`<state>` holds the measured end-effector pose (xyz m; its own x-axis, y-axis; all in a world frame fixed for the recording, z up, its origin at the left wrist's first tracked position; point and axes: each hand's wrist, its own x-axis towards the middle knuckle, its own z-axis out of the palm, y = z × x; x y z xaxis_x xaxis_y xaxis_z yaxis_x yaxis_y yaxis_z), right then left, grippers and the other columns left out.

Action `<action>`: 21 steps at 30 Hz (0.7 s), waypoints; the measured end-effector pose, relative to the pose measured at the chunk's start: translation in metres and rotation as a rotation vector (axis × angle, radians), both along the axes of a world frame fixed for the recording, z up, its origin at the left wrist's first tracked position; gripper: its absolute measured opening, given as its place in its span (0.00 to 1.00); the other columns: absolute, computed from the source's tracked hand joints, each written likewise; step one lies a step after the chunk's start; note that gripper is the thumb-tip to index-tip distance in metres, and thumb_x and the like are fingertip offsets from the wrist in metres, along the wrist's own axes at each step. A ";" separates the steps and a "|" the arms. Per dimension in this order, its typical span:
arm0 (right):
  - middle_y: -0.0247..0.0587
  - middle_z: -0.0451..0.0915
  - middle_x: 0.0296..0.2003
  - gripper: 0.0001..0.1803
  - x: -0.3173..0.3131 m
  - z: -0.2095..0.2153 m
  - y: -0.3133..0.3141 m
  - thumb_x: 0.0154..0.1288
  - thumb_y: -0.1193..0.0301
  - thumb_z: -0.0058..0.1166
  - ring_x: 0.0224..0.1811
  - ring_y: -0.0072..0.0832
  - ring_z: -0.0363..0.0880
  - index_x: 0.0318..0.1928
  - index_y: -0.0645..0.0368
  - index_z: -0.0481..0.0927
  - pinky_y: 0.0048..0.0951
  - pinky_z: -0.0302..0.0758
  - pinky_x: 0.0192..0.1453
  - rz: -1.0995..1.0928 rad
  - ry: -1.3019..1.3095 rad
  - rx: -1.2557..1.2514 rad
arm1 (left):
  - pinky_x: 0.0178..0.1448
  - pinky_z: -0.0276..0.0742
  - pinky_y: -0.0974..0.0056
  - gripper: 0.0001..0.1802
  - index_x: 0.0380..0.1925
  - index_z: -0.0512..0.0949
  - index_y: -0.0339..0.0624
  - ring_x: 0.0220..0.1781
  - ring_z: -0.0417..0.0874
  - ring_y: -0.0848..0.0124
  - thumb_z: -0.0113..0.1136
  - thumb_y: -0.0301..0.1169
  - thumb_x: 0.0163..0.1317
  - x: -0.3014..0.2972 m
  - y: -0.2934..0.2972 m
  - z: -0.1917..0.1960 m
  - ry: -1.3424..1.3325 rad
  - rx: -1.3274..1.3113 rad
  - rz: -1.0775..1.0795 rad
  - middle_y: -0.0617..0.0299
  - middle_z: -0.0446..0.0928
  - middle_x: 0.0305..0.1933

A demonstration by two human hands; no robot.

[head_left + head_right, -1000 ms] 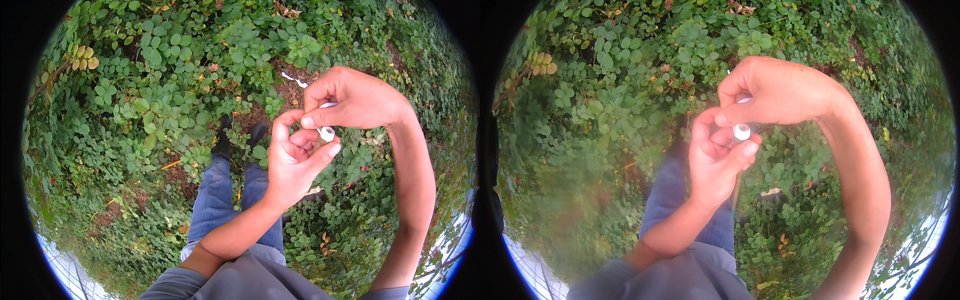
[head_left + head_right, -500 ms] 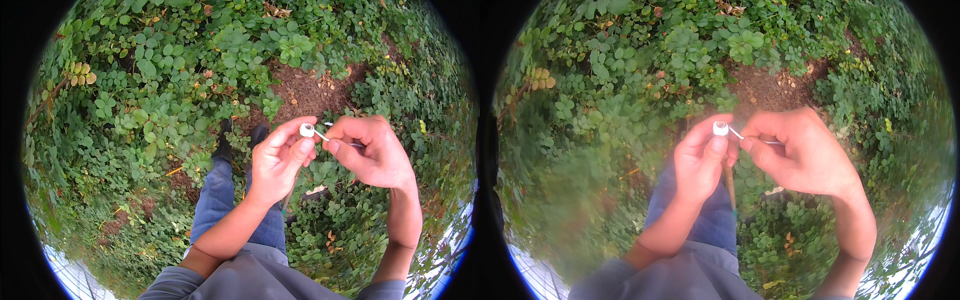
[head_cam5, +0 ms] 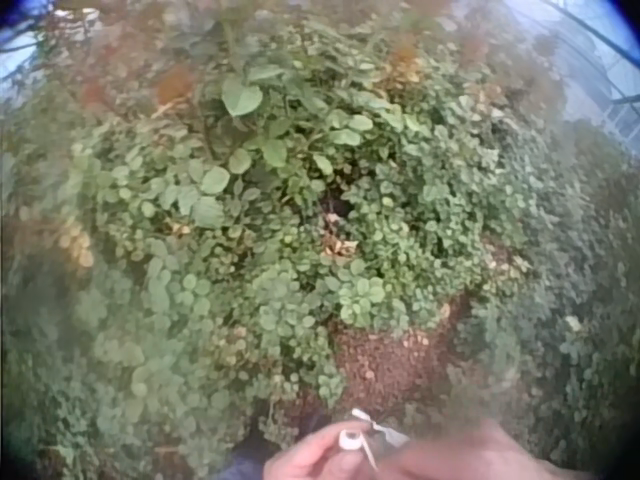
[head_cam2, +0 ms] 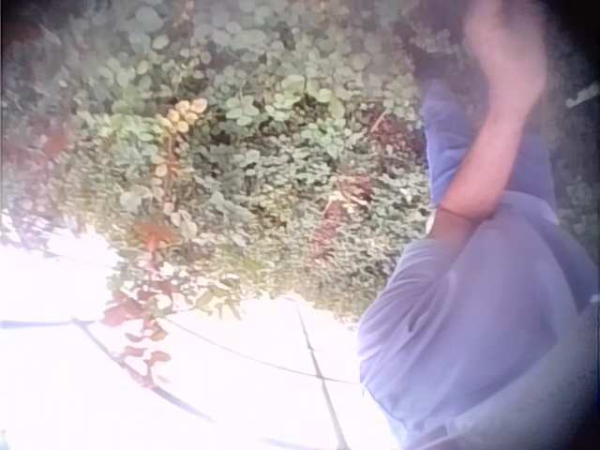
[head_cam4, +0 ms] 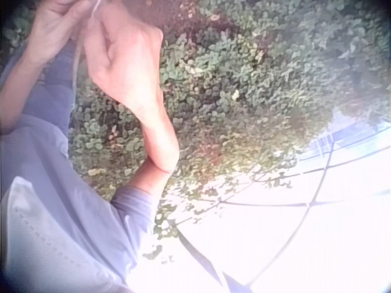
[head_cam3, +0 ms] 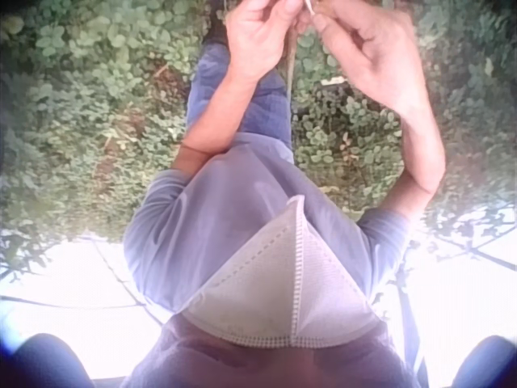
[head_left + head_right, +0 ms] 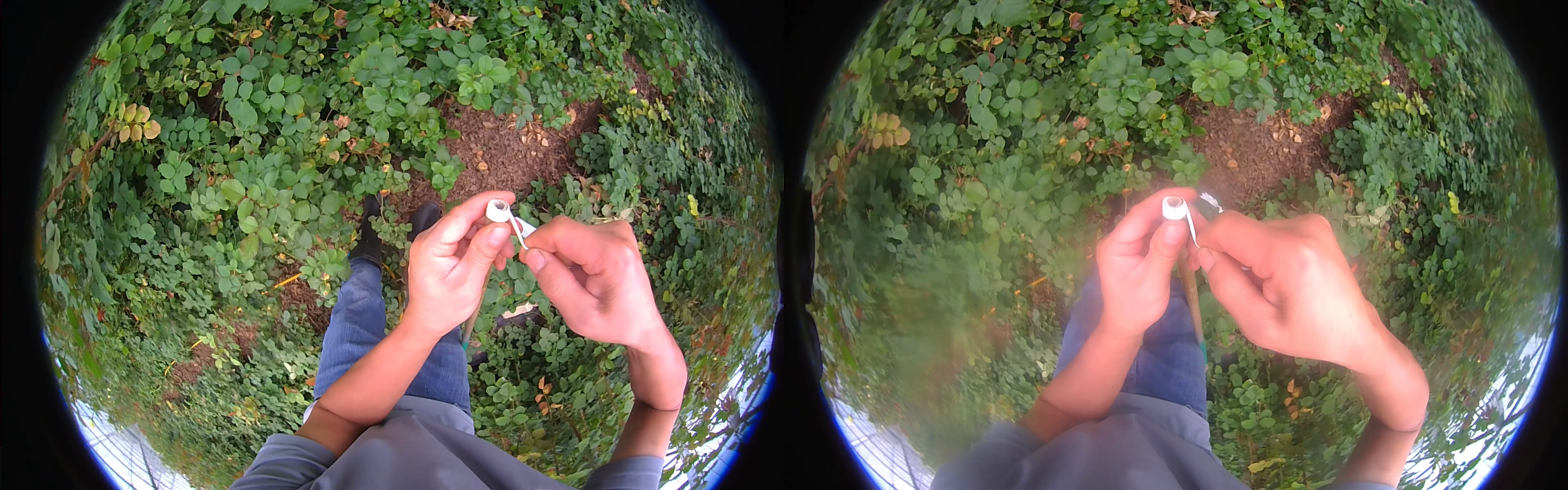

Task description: The person assembles a small irrigation component by hand, inserting a white plastic piece into a black fitting, then attaching the assembly to a long metal rod. The person manipulates the parts and rod to secure the connection.

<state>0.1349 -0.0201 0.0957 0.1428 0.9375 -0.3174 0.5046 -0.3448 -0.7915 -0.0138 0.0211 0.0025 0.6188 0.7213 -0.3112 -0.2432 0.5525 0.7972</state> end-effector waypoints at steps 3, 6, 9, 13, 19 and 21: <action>0.34 0.71 0.15 0.02 -0.004 0.006 0.001 0.61 0.79 0.56 0.13 0.18 0.66 0.31 0.63 0.80 0.25 0.60 0.17 0.014 0.012 -0.002 | 0.35 0.75 0.74 0.17 0.56 0.74 0.34 0.33 0.76 0.81 0.57 0.28 0.69 0.000 0.000 0.002 0.038 0.037 0.008 0.62 0.80 0.41; 0.37 0.72 0.16 0.01 -0.009 0.011 0.004 0.61 0.80 0.57 0.12 0.25 0.67 0.32 0.63 0.80 0.28 0.61 0.17 0.039 0.014 0.030 | 0.40 0.77 0.73 0.18 0.57 0.74 0.34 0.37 0.78 0.78 0.58 0.26 0.68 -0.002 -0.002 0.003 0.011 -0.019 -0.011 0.61 0.80 0.43; 0.41 0.74 0.16 0.02 -0.012 0.017 0.014 0.59 0.79 0.56 0.13 0.35 0.71 0.29 0.63 0.78 0.32 0.66 0.18 0.143 -0.097 0.000 | 0.48 0.78 0.71 0.19 0.57 0.74 0.34 0.43 0.80 0.76 0.58 0.22 0.67 0.003 -0.007 -0.001 -0.006 0.003 0.041 0.59 0.79 0.46; 0.43 0.76 0.17 0.03 -0.013 0.027 0.047 0.54 0.78 0.56 0.19 0.41 0.76 0.26 0.63 0.75 0.38 0.72 0.23 0.498 -0.385 -0.060 | 0.52 0.76 0.71 0.17 0.55 0.74 0.33 0.47 0.80 0.75 0.55 0.18 0.66 0.005 -0.010 0.009 0.180 0.265 0.056 0.58 0.79 0.47; 0.42 0.78 0.19 0.05 0.010 0.011 0.105 0.52 0.75 0.59 0.22 0.39 0.78 0.24 0.63 0.78 0.39 0.73 0.26 0.690 -0.287 -0.229 | 0.42 0.77 0.72 0.07 0.45 0.75 0.35 0.38 0.81 0.78 0.56 0.24 0.69 0.002 -0.019 0.007 -0.035 -0.080 0.106 0.59 0.82 0.41; 0.41 0.78 0.19 0.07 0.018 -0.006 0.111 0.55 0.73 0.62 0.21 0.33 0.78 0.24 0.63 0.79 0.35 0.71 0.25 0.631 -0.079 -0.267 | 0.34 0.72 0.70 0.23 0.57 0.63 0.37 0.31 0.79 0.73 0.59 0.31 0.67 0.005 -0.015 0.012 -0.042 -0.232 0.118 0.52 0.82 0.40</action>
